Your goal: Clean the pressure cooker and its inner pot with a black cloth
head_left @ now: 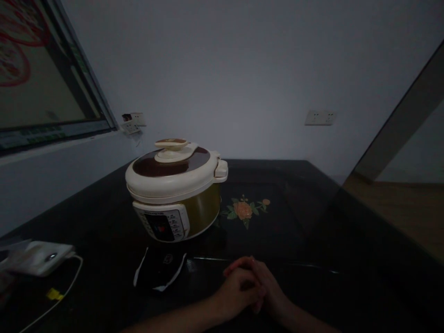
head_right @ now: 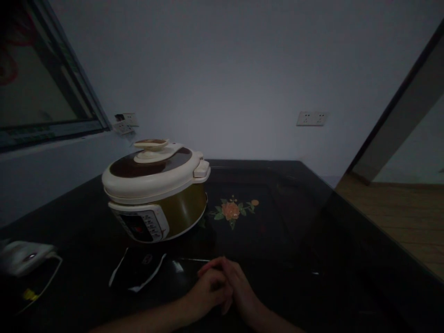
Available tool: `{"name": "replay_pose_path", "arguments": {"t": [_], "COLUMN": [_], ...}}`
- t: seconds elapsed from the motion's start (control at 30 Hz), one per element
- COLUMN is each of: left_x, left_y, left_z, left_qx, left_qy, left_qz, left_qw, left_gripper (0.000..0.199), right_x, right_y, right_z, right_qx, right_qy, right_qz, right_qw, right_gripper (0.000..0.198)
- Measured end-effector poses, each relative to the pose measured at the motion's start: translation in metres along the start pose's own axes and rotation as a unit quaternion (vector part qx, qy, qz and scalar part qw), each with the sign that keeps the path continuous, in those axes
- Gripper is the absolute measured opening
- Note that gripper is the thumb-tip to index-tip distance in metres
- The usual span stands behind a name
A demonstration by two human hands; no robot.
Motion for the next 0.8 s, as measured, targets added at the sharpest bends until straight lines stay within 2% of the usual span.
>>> {"name": "replay_pose_path", "arguments": {"t": [0.17, 0.43, 0.8], "left_x": [0.004, 0.002, 0.0], "left_y": [0.002, -0.003, -0.006], "left_z": [0.003, 0.003, 0.005], "left_qx": [-0.019, -0.026, -0.025], "left_qy": [-0.004, -0.019, -0.029], "left_qz": [-0.008, -0.01, -0.021], "left_qw": [1.0, 0.999, 0.999], "left_gripper": [0.072, 0.072, 0.072], "right_x": [-0.002, 0.0, 0.004], "right_y": [0.001, 0.0, -0.01], "right_z": [0.006, 0.006, 0.008], "right_qx": [-0.023, 0.009, 0.014], "right_qy": [-0.024, -0.02, -0.006], "right_qz": [0.054, 0.017, 0.034], "right_qw": [0.998, 1.0, 0.999], "right_gripper": [0.057, 0.048, 0.046]}}
Point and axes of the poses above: each hand's wrist, its own z-axis away from the middle knuckle, its own x-axis out of the palm, y = z × x, the point moved 1 cm from there along -z, towards the middle knuckle, and after that the axes turned 9 degrees about z, right-handed, at the moved point
